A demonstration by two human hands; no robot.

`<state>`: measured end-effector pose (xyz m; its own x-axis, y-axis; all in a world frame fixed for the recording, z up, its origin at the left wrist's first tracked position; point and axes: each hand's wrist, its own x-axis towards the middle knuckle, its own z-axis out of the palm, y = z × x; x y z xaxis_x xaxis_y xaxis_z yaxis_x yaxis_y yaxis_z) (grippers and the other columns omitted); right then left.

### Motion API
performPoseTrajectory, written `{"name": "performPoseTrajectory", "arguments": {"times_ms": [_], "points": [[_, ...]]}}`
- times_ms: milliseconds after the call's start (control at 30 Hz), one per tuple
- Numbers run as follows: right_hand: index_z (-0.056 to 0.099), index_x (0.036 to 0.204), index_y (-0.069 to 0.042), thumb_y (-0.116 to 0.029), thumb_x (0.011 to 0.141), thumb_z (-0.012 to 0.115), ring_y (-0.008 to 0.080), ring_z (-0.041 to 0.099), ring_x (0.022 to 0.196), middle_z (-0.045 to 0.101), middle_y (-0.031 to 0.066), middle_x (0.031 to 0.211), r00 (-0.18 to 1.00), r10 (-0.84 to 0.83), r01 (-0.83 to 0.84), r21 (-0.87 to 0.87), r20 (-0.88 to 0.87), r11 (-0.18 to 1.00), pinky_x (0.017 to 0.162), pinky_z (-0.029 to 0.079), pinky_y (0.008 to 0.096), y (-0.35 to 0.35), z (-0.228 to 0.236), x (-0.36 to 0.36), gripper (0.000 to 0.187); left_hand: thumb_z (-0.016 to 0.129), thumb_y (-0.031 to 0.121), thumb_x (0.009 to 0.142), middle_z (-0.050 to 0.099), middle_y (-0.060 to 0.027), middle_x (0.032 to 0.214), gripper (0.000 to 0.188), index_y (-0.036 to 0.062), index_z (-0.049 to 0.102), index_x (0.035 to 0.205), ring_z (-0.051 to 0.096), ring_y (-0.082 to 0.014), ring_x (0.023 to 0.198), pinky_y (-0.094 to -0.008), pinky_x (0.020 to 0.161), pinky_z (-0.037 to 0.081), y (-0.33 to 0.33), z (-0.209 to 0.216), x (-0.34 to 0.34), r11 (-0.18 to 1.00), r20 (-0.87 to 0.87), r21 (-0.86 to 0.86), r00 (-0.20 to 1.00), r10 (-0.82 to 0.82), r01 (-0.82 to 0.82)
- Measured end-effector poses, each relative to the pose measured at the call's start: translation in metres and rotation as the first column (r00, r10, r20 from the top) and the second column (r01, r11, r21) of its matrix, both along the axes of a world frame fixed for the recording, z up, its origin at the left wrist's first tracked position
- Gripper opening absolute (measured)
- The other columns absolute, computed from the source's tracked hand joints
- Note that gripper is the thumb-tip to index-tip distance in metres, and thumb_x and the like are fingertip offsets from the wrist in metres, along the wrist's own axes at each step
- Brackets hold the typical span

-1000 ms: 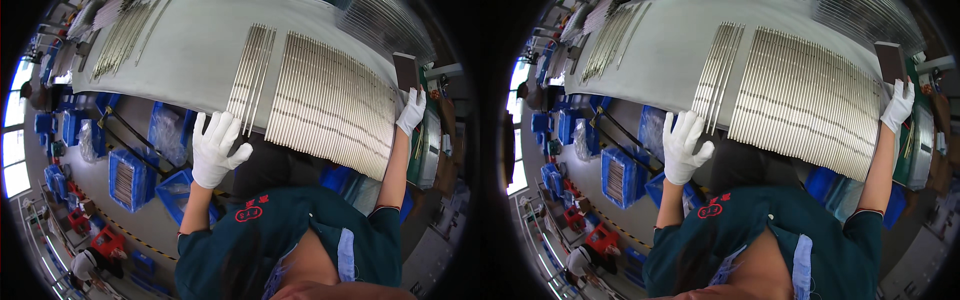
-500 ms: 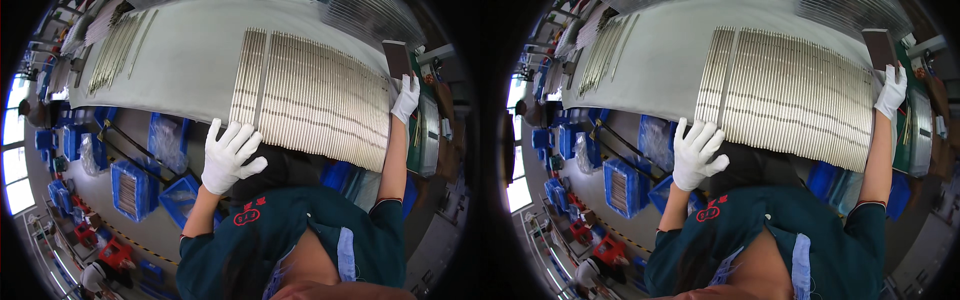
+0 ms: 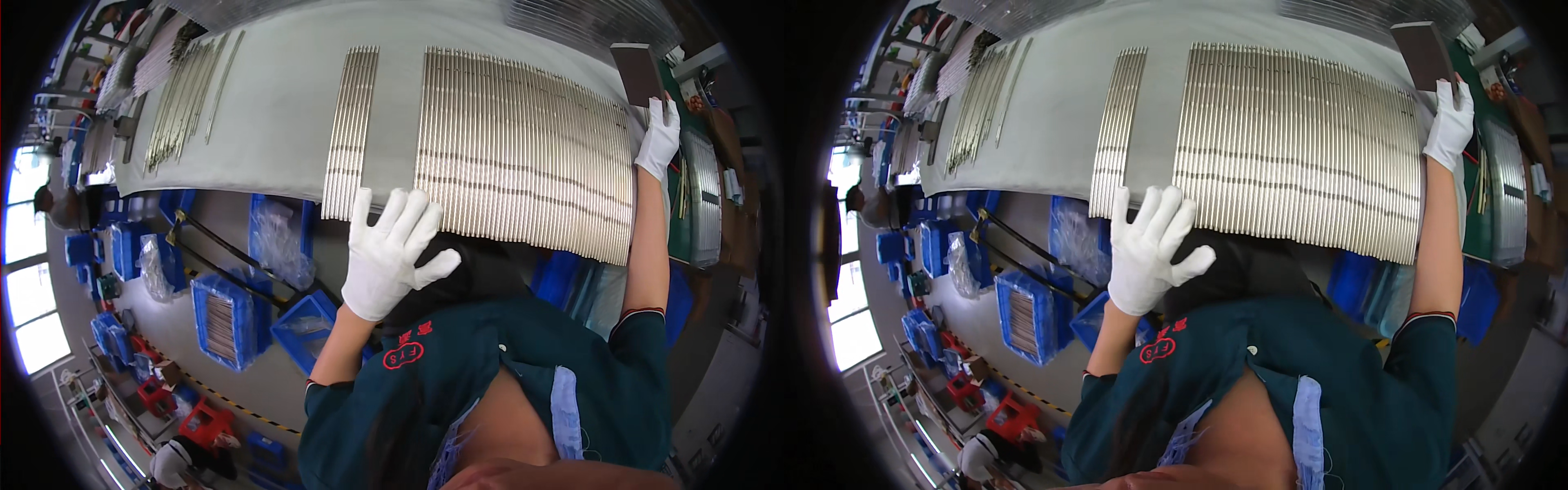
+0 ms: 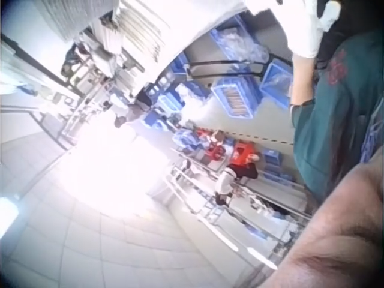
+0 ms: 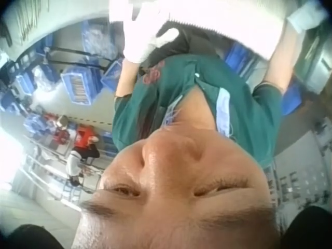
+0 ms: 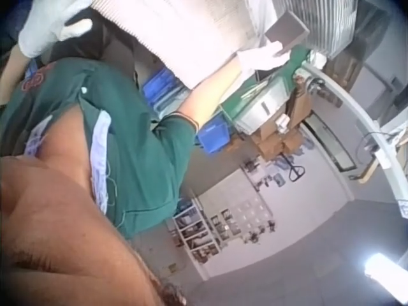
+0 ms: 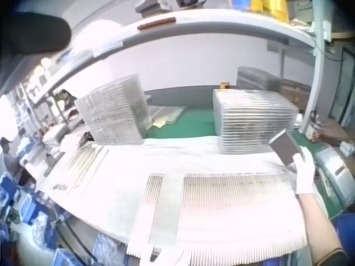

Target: The recorder is arranging small metal rods into neat, aligned groups on a workbench using their hands and an alignment block.

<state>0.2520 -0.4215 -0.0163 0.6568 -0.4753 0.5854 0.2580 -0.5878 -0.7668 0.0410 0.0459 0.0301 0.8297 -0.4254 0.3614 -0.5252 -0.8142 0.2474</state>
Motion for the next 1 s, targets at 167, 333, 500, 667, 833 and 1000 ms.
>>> {"name": "performPoseTrajectory", "arguments": {"times_ms": [167,333,500,667,833,1000], "points": [[0.067,0.131,-0.002,-0.031,0.099,0.073,0.016,0.066,0.106,0.07,0.0082,0.119,1.0,-0.011,0.009,0.055,0.029,0.998,0.095,0.051,0.0295,0.005,-0.002,0.001,0.043,0.076,0.05,0.078,0.062,-0.0115,0.121,0.06,0.0104,0.063,0.122,0.061,-0.0291,0.11,-0.0628,0.103,0.04,-0.027,-0.005,0.006,0.995,0.012,-0.062,0.997,-0.074,0.075],[0.063,0.135,-0.001,-0.026,0.102,0.068,0.017,0.064,0.116,0.068,0.009,0.127,0.996,-0.022,0.024,0.025,-0.086,0.999,0.103,0.048,0.0298,0.01,0.008,-0.005,0.042,0.076,0.048,0.079,0.061,-0.0109,0.121,0.059,0.0103,0.063,0.122,0.06,-0.0301,0.11,-0.0632,0.104,0.036,-0.007,-0.008,0.001,1.0,0.004,0.029,1.0,-0.005,0.005],[0.063,0.135,-0.001,-0.028,0.102,0.069,0.0171,0.064,0.116,0.068,0.0098,0.127,0.997,-0.035,0.037,0.019,-0.066,0.999,0.102,0.048,0.0295,0.014,0.011,-0.009,0.043,0.077,0.047,0.08,0.059,-0.014,0.124,0.07,0.0084,0.053,0.133,0.059,-0.0316,0.11,-0.061,0.11,0.031,0.015,-0.002,-0.007,0.973,-0.018,0.173,0.988,0.155,-0.15],[0.064,0.135,-0.002,-0.03,0.101,0.07,0.0175,0.064,0.115,0.069,0.009,0.127,0.999,-0.012,0.015,0.062,-0.046,0.998,0.102,0.048,0.0296,0.014,0.009,-0.008,0.045,0.076,0.048,0.081,0.06,-0.0142,0.124,0.071,0.0064,0.052,0.133,0.059,-0.0322,0.112,-0.0621,0.112,0.03,0.016,-0.003,-0.008,0.977,-0.012,0.157,0.989,0.149,-0.145],[0.067,0.132,-0.003,-0.031,0.099,0.073,0.016,0.066,0.111,0.071,0.0078,0.122,0.999,-0.04,0.041,0.035,-0.032,0.999,0.099,0.049,0.0287,0.014,0.007,-0.005,0.044,0.074,0.05,0.081,0.061,-0.0112,0.124,0.068,0.006,0.056,0.129,0.059,-0.0308,0.115,-0.0627,0.11,0.032,-0.008,0.003,-0.003,0.996,-0.094,0.086,0.995,0.025,-0.017],[0.069,0.129,-0.004,-0.028,0.096,0.076,0.0152,0.069,0.107,0.074,0.0078,0.118,1.0,-0.014,0.013,0.114,0.016,0.993,0.096,0.051,0.0282,0.024,0.011,-0.002,0.042,0.075,0.049,0.08,0.062,-0.0096,0.121,0.062,0.0075,0.061,0.123,0.06,-0.0299,0.112,-0.0616,0.106,0.035,-0.017,0.002,-0.003,0.998,-0.055,0.03,0.997,-0.05,0.051]]}}
